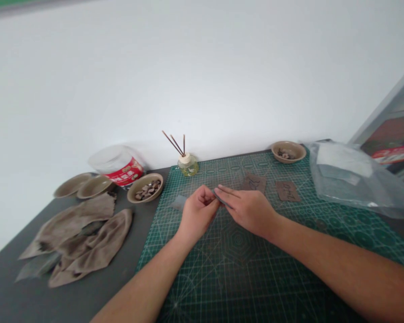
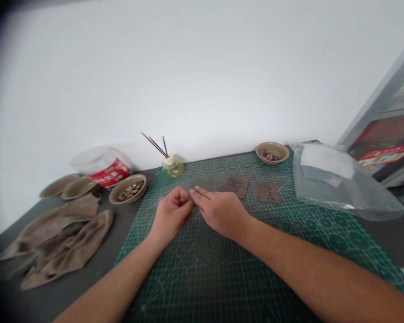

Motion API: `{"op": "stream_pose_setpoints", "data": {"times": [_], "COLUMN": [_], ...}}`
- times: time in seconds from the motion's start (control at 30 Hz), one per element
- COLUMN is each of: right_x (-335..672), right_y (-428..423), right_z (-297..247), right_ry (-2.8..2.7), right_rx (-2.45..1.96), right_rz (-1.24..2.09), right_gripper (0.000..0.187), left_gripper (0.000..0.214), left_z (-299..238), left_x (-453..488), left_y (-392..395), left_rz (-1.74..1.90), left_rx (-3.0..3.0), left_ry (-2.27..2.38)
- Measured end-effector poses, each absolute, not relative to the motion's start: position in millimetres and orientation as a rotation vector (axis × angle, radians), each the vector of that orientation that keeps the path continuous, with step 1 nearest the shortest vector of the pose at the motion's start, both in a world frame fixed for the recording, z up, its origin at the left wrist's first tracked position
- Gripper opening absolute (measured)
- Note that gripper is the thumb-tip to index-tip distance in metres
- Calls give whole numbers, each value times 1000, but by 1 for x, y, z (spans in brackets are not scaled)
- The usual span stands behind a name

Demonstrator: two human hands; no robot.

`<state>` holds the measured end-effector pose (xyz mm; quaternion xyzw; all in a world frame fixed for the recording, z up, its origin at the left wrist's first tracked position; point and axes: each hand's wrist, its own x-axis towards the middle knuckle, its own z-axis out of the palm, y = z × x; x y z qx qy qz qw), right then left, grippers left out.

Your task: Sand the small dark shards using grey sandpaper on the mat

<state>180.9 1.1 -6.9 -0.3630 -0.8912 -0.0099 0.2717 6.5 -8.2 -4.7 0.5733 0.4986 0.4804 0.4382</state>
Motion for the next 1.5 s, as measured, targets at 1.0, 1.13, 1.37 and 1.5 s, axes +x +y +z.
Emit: {"op": "stream_pose_setpoints", "data": {"times": [1.0,1.13,1.37,1.5], "right_x": [184,180,177,178], "right_y": [8,0,-3,-1], "right_z": [-8,-7,-9,-10], "right_ry": [-2129,-2165,-2260,-2280], "right_rx": [-1138,-1001,-955,-991], "right_rz": [301,278,188,128], "right_gripper": [40,42,43,42], "left_gripper": [19,15,20,19], "left_z": [-3,-5,-8,-6], "left_x": [-4,-1,0,2], "left_y": [-5,-6,-5,-7], "left_rz": [1077,1030,1144,1163], "left_rx": [1488,1616,1573,1517], "left_ry": [1097,1172,1198,1168]}}
